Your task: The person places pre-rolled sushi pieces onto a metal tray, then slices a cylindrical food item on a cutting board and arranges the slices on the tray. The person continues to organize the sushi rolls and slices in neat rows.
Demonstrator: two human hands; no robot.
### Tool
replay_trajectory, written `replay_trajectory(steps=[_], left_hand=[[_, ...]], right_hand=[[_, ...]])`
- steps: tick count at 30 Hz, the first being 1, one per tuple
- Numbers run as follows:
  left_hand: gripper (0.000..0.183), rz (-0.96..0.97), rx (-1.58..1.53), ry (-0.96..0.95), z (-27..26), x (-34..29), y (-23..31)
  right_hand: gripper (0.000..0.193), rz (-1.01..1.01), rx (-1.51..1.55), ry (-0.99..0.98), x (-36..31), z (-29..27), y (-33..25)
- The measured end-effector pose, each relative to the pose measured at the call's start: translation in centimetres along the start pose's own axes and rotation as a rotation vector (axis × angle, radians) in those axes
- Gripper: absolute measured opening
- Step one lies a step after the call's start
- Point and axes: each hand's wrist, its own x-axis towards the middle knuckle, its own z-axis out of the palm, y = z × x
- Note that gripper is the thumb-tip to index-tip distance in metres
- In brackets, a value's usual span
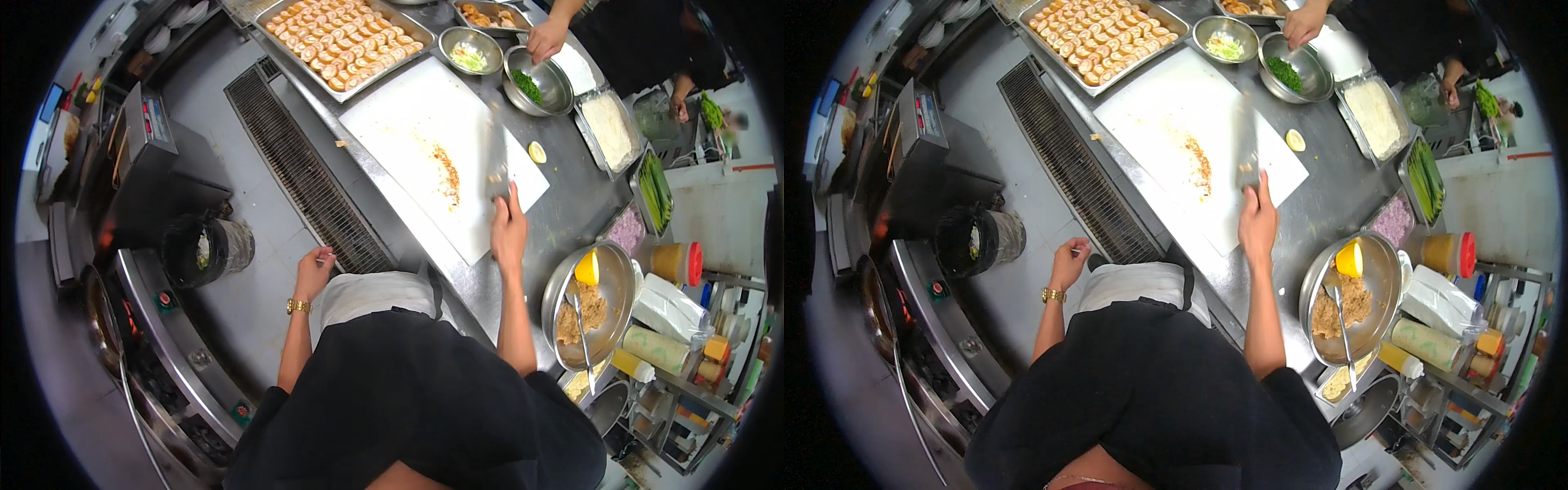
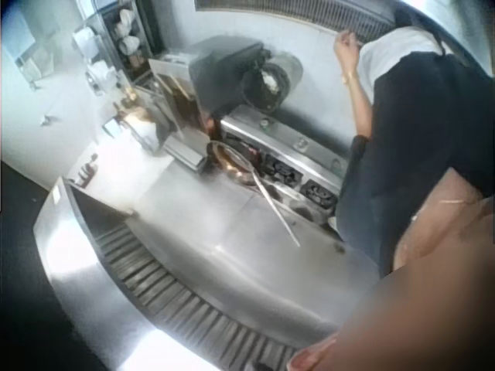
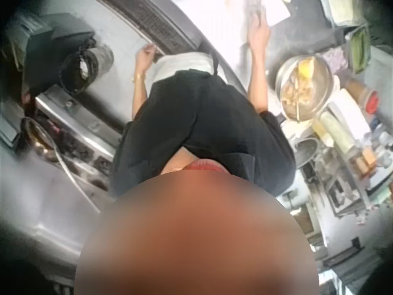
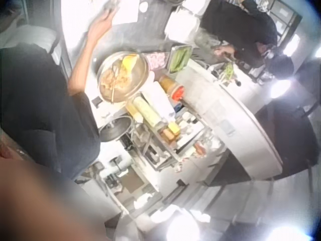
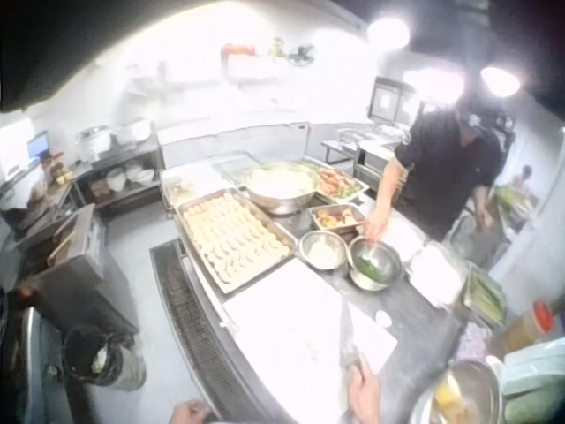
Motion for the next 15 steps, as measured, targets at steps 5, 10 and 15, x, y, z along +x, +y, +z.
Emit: replay_trajectory(steps=[5, 10, 15], left_hand=[[0.029, -0.088, 0.100, -0.130, 1.2, -1.1, -4.5], [0.033, -0.109, 0.186, -0.170, -1.5, -3.9, -10.9], [0.028, -0.231, 0.121, -0.069, -5.5, -7.9, -17.2]], right_hand=[[0.059, 0.415, 0.293, 0.102, -12.6, 0.9, 1.3], [0.056, 0.398, 0.413, 0.103, -14.7, 7.0, -1.4], [0.055, 0.367, 0.397, 0.099, -12.0, 12.6, -5.1]])
